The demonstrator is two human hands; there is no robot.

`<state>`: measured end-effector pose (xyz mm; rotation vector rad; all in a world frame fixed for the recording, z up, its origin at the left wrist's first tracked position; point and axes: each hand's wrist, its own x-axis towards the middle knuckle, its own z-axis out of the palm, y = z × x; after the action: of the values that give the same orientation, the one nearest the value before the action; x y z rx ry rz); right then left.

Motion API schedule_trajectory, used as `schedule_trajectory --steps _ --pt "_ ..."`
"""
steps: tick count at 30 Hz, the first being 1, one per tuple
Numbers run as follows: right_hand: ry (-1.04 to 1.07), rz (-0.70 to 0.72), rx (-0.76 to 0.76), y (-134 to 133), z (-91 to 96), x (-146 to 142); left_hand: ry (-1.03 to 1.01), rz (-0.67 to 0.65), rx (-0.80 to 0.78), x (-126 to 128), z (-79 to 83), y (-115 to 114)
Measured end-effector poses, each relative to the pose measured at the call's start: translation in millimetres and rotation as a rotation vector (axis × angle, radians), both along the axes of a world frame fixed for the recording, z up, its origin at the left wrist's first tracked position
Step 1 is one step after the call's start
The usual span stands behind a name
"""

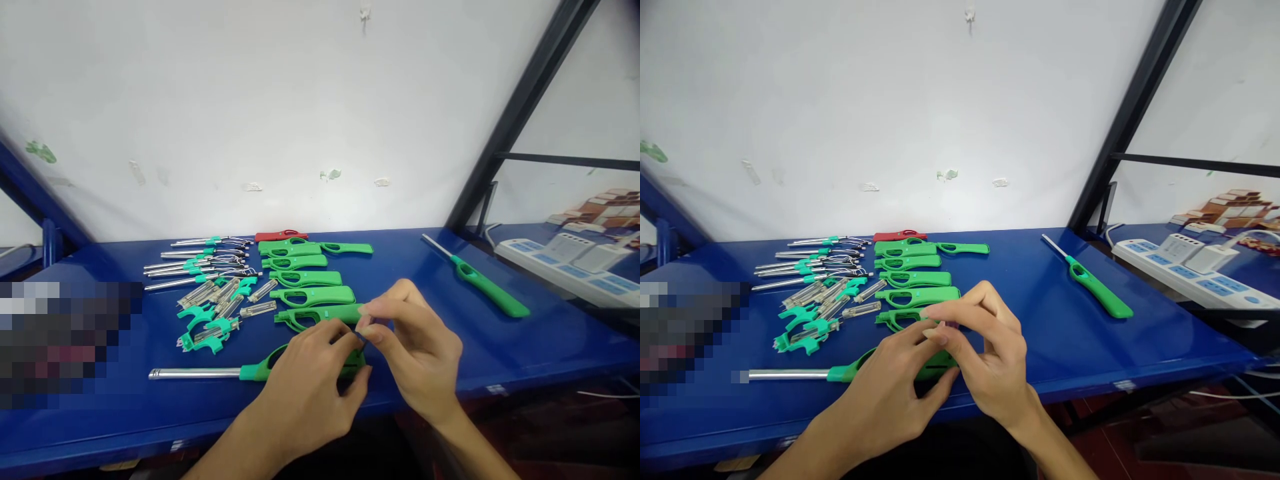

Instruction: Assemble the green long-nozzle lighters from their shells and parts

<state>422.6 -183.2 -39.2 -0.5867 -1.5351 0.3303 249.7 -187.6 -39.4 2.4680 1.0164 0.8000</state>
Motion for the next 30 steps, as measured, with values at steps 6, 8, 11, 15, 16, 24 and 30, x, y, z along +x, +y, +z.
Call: schedule_trajectory --steps 6,8,11,15,16,24,30 --pt "-0.004 -0.030 0.014 -1.1 2.0 0.0 0.108 -0.059 0.015 -3.9 7.4 -4.5" --pt "-0.006 -0.038 0.018 -1.2 1.8 0.0 0.179 -0.074 0.031 -9.1 14.1 -7.6" --pt "-0.009 -0.046 0.024 -1.3 1.6 -0.2 0.303 -0.054 0.079 -21.6 26.1 -13.4" --pt "-0.009 -0.051 0.029 -1.0 1.9 -0.8 0.416 0.019 0.141 -43.9 35.6 -17.8" --pt "-0.009 -0.051 0.032 -0.8 2.0 -0.9 0.444 0.037 0.160 -50.0 35.2 -17.5" --pt "-0.009 -0.038 0.046 -0.9 0.8 -0.6 0.516 0.005 0.343 -80.3 15.2 -3.6" --pt "0.102 -0.063 0.072 -2.3 -0.9 -2.8 0.621 0.019 0.331 -60.6 37.6 -8.1"
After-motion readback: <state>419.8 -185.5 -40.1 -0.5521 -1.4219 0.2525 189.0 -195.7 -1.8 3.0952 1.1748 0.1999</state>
